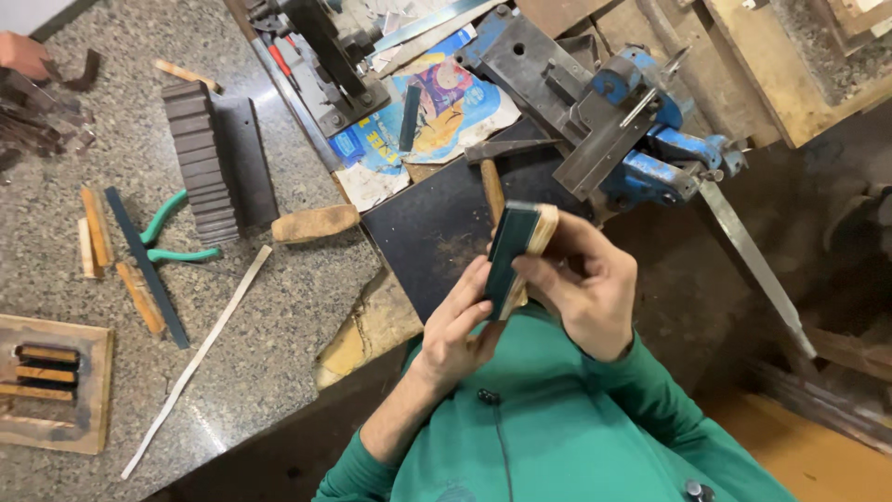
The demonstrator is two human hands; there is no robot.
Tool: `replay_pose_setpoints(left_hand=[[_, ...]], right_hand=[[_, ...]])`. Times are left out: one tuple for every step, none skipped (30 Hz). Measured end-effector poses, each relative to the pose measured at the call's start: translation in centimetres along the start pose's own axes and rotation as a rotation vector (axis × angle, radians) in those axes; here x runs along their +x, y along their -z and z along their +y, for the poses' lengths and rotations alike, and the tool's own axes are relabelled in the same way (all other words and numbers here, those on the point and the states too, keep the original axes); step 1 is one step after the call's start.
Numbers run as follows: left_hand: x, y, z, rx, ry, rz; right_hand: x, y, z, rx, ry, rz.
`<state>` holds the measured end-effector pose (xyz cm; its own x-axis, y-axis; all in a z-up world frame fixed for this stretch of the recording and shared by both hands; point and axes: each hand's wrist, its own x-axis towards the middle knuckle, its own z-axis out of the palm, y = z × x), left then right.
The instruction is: The person assembles small wooden blocks with metal inserts, placing them into a wooden tray. They then pick up a larger wooden handle and wrap a white ribbon around it, securing it with a small metal pin.
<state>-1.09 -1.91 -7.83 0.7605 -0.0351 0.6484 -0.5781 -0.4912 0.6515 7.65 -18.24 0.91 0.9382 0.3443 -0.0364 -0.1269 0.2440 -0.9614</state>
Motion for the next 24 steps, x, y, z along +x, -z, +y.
replay_pose_setpoints(left_hand=[[0.5, 0.3, 0.1, -0.007, -0.010, -0.003], [0.9, 0.5, 0.6, -0.020, -0.014, -0.007], [1.5, 0.8, 1.0, -0.033, -0.018, -0.012], [2.1, 1.3, 1.3, -0.031, 0.002, 0.023], [2.8, 2.1, 1.6, -0.029, 0.022, 0.057], [3.6, 3.0, 2.0, -0.027, 0.044, 0.091], [4.5, 3.9, 2.4, -0.010, 0.053, 0.094], [5.5, 5.0, 2.8, 0.008, 0.065, 0.098], [6.6, 5.9, 3.4, 0.027, 0.076, 0.102], [7.8, 6.8, 4.0, 0.060, 0.048, 0.035], [9.0, 7.8, 4.7, 0.092, 0.020, -0.031], [10.0, 8.5, 5.4, 0.125, -0.006, -0.099], [11.0, 8.9, 5.9, 0.146, -0.045, -0.127], [11.9, 9.3, 6.3, 0.166, -0.086, -0.156], [12.6, 9.5, 6.7, 0.186, -0.127, -0.186], [13.1, 9.8, 7.0, 0.190, -0.144, -0.206], [13.6, 10.0, 7.3, 0.195, -0.160, -0.227], [13.9, 10.1, 7.4, 0.196, -0.179, -0.250], [14.2, 10.2, 7.5, 0.202, -0.170, -0.266], [14.3, 10.3, 7.7, 0.207, -0.159, -0.284], [14.3, 10.3, 7.9, 0.211, -0.149, -0.301], [14.4, 10.3, 7.9, 0.201, -0.135, -0.301], [14.5, 10.4, 8.0, 0.192, -0.122, -0.301], [14.5, 10.4, 8.0, 0.184, -0.106, -0.300]], right_hand=[[0.1, 0.0, -0.3, -0.078, 0.055, -0.021], [0.0, 0.2, -0.8, -0.159, 0.104, -0.038], [-0.2, 0.3, -1.3, -0.240, 0.153, -0.055], [-0.2, 0.4, -1.9, -0.359, 0.210, -0.067], [-0.1, 0.5, -2.5, -0.478, 0.266, -0.079], [-0.1, 0.7, -3.1, -0.597, 0.321, -0.092], [0.1, 0.8, -3.7, -0.659, 0.335, -0.125], [0.2, 1.0, -4.3, -0.720, 0.347, -0.160], [0.3, 1.1, -4.9, -0.781, 0.360, -0.197], [0.5, 1.2, -5.4, -0.794, 0.404, -0.237], [0.6, 1.2, -5.9, -0.807, 0.448, -0.277], [0.6, 1.2, -6.3, -0.818, 0.491, -0.318], [0.7, 1.3, -6.8, -0.821, 0.508, -0.347], [0.8, 1.5, -7.3, -0.824, 0.525, -0.373], [0.8, 1.6, -7.7, -0.828, 0.543, -0.398], [0.9, 1.6, -8.0, -0.843, 0.569, -0.411], [0.9, 1.7, -8.3, -0.859, 0.595, -0.424], [0.9, 1.7, -8.5, -0.877, 0.621, -0.432], [1.0, 1.8, -8.7, -0.893, 0.640, -0.438], [1.0, 1.9, -8.8, -0.910, 0.656, -0.444], [1.0, 1.9, -8.9, -0.927, 0.671, -0.450], [1.0, 1.9, -9.1, -0.932, 0.673, -0.463], [1.1, 2.0, -9.2, -0.937, 0.675, -0.475], [1.1, 1.9, -9.3, -0.939, 0.676, -0.490]])
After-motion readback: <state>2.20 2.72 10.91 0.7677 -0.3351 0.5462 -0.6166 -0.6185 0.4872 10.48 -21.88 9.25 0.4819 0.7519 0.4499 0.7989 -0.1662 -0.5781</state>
